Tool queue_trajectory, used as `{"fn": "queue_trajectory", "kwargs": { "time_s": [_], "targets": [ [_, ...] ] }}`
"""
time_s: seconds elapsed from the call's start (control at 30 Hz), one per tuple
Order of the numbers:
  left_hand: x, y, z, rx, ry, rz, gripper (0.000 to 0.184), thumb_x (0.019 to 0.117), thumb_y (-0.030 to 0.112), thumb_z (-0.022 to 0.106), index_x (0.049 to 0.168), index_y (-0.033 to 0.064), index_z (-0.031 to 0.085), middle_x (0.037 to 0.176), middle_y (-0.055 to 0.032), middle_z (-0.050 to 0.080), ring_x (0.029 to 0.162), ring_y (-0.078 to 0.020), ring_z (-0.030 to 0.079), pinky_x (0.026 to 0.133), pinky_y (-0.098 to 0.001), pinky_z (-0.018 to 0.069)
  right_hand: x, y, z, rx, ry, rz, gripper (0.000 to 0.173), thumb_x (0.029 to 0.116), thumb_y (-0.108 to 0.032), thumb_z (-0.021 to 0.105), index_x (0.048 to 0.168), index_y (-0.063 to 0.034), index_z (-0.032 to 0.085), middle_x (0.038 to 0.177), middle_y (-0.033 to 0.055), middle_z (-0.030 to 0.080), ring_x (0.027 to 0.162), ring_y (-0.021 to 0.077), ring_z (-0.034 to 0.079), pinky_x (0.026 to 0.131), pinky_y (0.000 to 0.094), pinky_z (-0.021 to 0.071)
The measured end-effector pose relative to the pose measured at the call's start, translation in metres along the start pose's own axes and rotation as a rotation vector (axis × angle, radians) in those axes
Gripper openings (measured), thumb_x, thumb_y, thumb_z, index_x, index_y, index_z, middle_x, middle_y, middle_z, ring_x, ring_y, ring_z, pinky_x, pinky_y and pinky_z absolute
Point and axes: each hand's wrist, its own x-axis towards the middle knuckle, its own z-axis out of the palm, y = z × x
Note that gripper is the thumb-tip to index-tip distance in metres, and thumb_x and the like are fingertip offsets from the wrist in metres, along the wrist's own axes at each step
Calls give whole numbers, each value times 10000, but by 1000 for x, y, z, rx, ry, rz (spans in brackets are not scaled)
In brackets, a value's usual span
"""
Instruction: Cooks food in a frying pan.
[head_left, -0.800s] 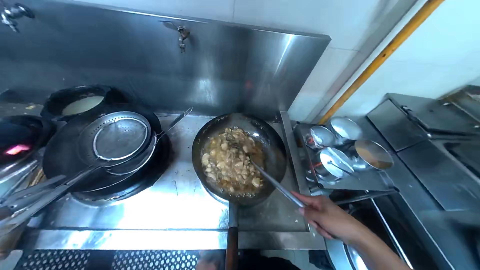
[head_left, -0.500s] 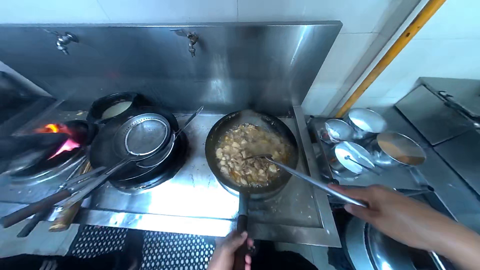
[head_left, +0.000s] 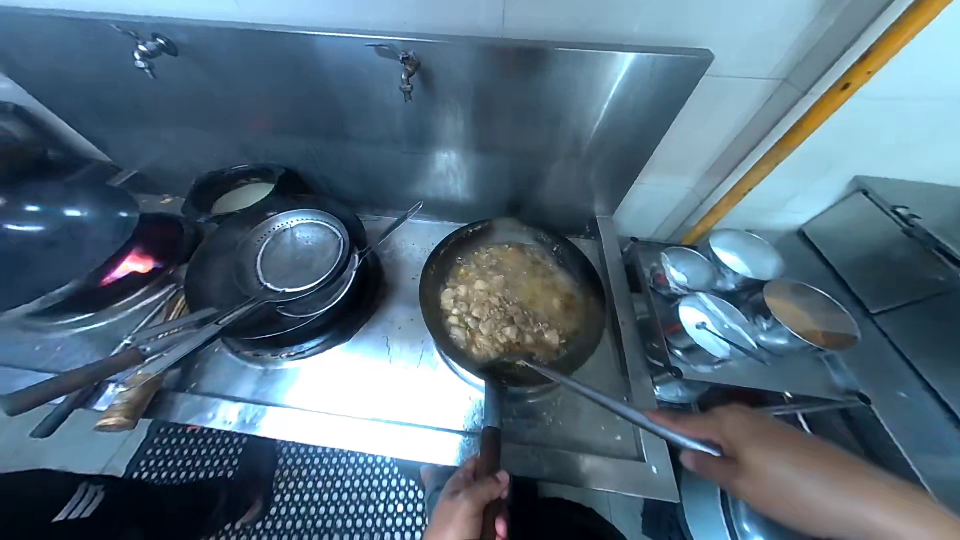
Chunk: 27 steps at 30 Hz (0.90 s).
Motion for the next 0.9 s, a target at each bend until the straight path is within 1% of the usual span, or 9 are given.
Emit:
{"fn": "queue_trajectory", "kwargs": {
  "time_s": [0.17,0.3,0.43,0.57,0.63,0.7,0.73,0.8,0.9],
  "targets": [
    [-3,3,3,-6,15,-8,150,1011,40,550,1156,17,517,835,-92,618,506,-108,550,441,-235,500,63,-52,46,121,36,66,613,1041,-276,538,1618,-344,345,1284,155,676,1163,355,653,992,593,507],
    [-2,5,2,21,13,-4,167,1000,27,555,1161,12,512,826,-88,611,503,-107,546,445,-238,503,101,-87,81,228,123,110,645,1038,-257,522,1638,-323,295,1226,152,698,1110,345,675,964,565,528],
    [-1,2,-1,36,3,6,197,991,18,558,1180,2,506,796,-96,606,506,-117,552,455,-246,503,134,-95,104,417,208,116,637,1034,-251,539,1626,-340,322,1276,111,691,1119,283,680,988,503,531],
    [-1,1,-2,46,-3,31,188,994,18,561,1174,1,509,785,-84,609,512,-108,554,463,-241,505,159,-88,118,673,349,48,597,1015,-228,580,1590,-259,421,1415,63,629,1202,192,649,1048,426,512],
    [-1,0,-3,59,2,42,220,991,15,559,1206,-4,517,801,-85,619,521,-111,560,466,-248,505,168,-78,122,814,405,29,569,995,-223,617,1550,-212,490,1328,66,676,1017,163,695,906,397,569],
    [-1,-2,-6,50,-5,53,222,992,12,553,1210,-8,519,819,-91,624,525,-112,561,464,-249,507,172,-68,122,988,415,32,566,989,-223,641,1537,-177,508,955,79,685,589,148,572,542,341,510],
    [-1,-2,-7,43,-10,60,212,991,13,551,1200,-6,522,822,-90,625,524,-110,561,461,-247,506,171,-65,119,1080,390,34,572,1002,-218,637,1551,-168,483,802,69,625,495,142,511,455,316,463],
    [0,-2,-8,32,-11,63,212,995,24,550,1204,0,524,837,-87,627,522,-103,553,455,-241,497,165,-58,113,1245,351,26,571,1025,-201,620,1570,-170,452,684,51,557,440,131,472,393,284,421],
    [0,-1,-10,16,-13,64,223,995,30,557,1213,-2,526,851,-87,632,518,-101,551,448,-241,498,144,-41,106,1409,334,1,552,1039,-186,595,1571,-167,446,703,58,559,444,128,477,378,268,422]
  ]
}}
